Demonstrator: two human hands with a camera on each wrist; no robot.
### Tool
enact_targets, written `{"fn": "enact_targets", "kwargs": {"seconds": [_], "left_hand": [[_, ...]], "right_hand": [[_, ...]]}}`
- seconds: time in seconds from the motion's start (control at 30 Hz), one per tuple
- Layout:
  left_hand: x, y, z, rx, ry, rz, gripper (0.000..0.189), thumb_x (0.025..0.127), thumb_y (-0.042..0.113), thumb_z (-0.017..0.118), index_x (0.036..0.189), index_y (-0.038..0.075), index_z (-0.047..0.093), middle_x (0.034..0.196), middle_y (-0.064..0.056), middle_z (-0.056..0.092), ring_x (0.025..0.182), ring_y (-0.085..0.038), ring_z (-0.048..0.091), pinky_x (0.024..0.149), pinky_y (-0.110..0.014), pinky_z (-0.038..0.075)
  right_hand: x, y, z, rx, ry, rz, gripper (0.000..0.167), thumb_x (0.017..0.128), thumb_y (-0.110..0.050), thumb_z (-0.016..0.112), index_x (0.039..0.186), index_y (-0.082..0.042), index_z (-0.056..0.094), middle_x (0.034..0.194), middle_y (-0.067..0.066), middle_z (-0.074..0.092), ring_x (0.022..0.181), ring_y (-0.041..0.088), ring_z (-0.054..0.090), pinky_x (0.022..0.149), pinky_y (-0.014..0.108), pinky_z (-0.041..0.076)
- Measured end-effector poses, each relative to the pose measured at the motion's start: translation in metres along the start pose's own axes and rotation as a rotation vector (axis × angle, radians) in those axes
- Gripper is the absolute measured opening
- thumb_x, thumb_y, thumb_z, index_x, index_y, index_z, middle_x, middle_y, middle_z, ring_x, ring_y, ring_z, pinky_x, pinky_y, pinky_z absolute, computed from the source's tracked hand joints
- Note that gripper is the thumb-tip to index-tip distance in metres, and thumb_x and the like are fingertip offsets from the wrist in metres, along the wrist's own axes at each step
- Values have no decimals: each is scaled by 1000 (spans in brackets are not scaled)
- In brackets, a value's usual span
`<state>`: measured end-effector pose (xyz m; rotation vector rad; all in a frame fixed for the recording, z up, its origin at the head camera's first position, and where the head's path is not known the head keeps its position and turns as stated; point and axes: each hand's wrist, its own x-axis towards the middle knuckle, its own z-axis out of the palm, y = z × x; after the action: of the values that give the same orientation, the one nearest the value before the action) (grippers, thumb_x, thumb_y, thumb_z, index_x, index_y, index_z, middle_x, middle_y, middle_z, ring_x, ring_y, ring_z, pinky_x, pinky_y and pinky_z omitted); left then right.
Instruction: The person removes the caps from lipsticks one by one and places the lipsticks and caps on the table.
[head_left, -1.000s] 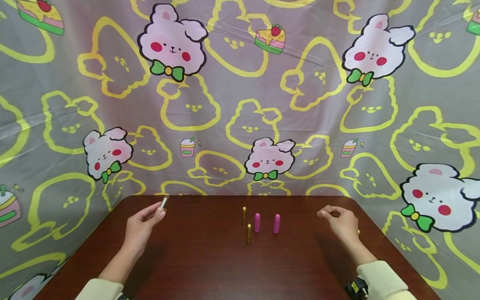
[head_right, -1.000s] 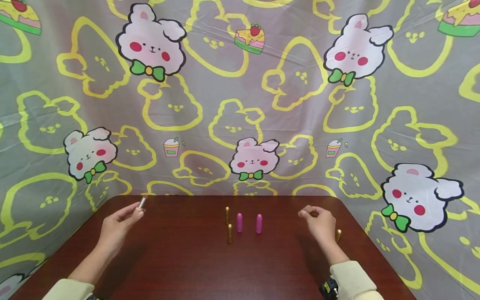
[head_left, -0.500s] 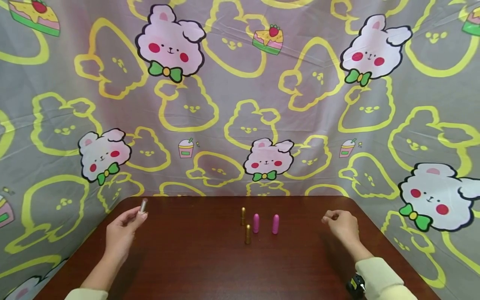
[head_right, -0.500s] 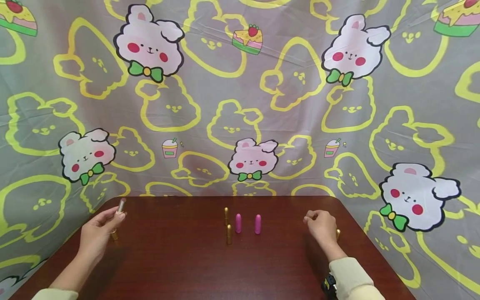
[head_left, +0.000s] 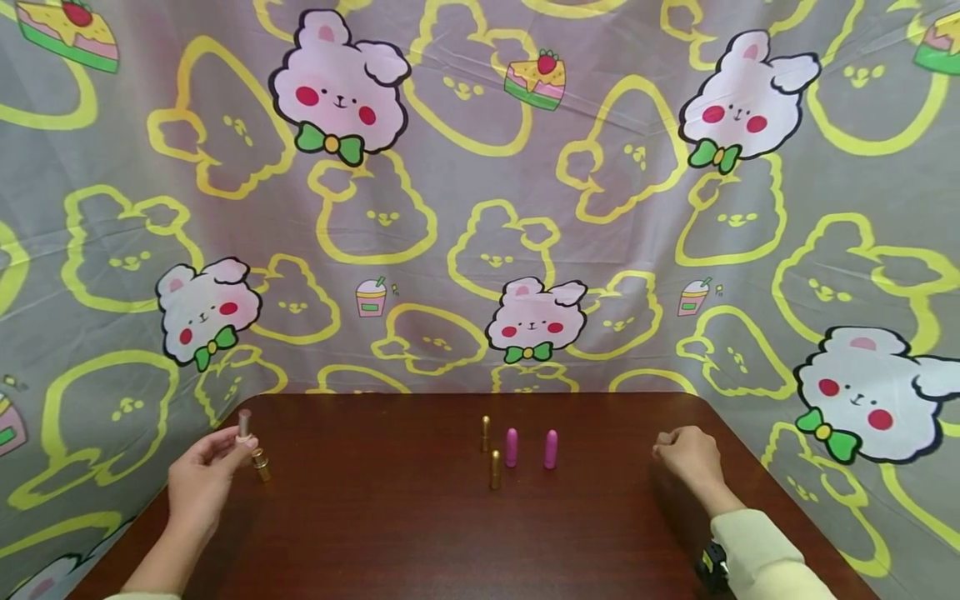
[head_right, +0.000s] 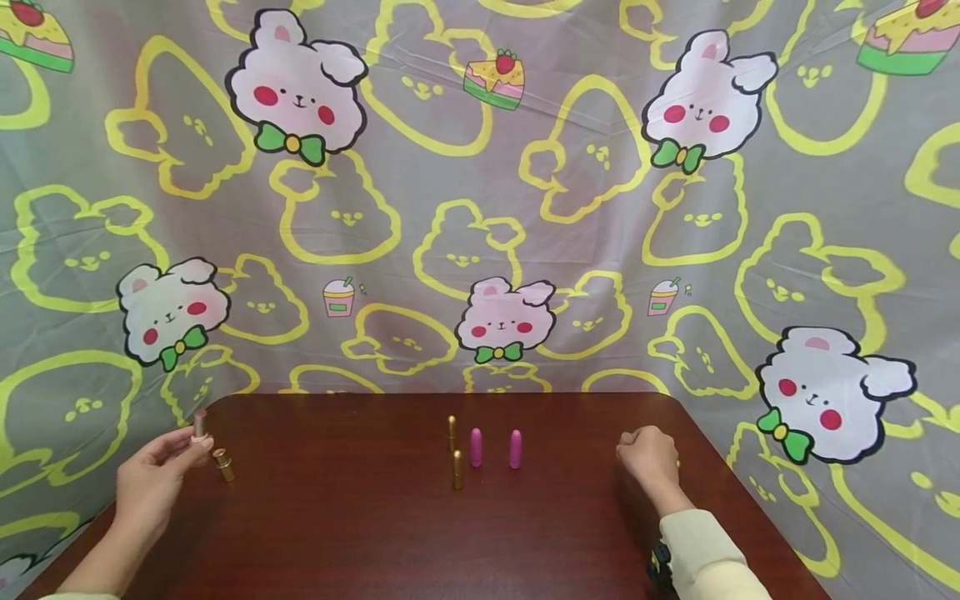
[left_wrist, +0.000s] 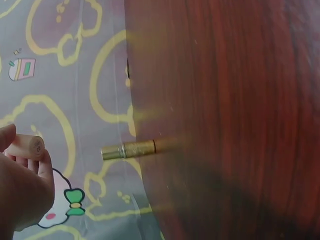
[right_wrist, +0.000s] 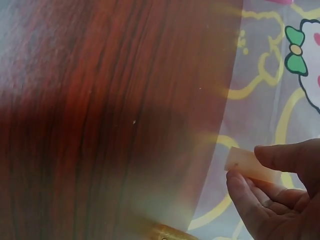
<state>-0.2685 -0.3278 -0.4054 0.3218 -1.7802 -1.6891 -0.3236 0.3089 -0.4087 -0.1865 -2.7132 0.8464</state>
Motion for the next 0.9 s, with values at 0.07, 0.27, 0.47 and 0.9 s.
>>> {"fn": "enact_targets", "kwargs": {"seconds": [0.07, 0.27, 0.47, 0.9], "left_hand": [[1, -1, -5, 7, 8, 4, 14, 80, 8, 79, 92, 10, 72, 74, 15, 67, 71, 4, 62, 60, -11, 48], [5, 2, -16, 91, 39, -47, 16, 80, 11, 80, 90, 10, 69, 73, 19, 63, 70, 6, 58, 59, -10, 47], [16, -8, -29, 267, 20, -88, 31, 81, 22, 80, 100, 4, 65, 75, 21, 59, 70, 7, 53, 58, -12, 46], [19, -13, -41, 422, -19, -165, 38, 83, 16, 77, 108, -7, 60, 72, 18, 58, 62, 5, 52, 54, -20, 48]], "right_hand": [[1, 4, 2, -6, -15, 1, 34, 79, -11, 68, 50, -12, 50, 52, -5, 41, 56, 19, 42, 52, 32, 35], [6, 13, 8, -1, -41, 18, 42, 79, -9, 65, 48, -18, 38, 51, -6, 29, 53, 17, 35, 51, 31, 31], [11, 20, 9, -17, -36, 32, 40, 80, -10, 65, 50, -17, 39, 51, -5, 31, 55, 19, 38, 52, 32, 32], [14, 19, 14, -18, -12, 25, 38, 84, -9, 57, 49, -13, 45, 49, -1, 40, 53, 22, 44, 50, 32, 35]]}}
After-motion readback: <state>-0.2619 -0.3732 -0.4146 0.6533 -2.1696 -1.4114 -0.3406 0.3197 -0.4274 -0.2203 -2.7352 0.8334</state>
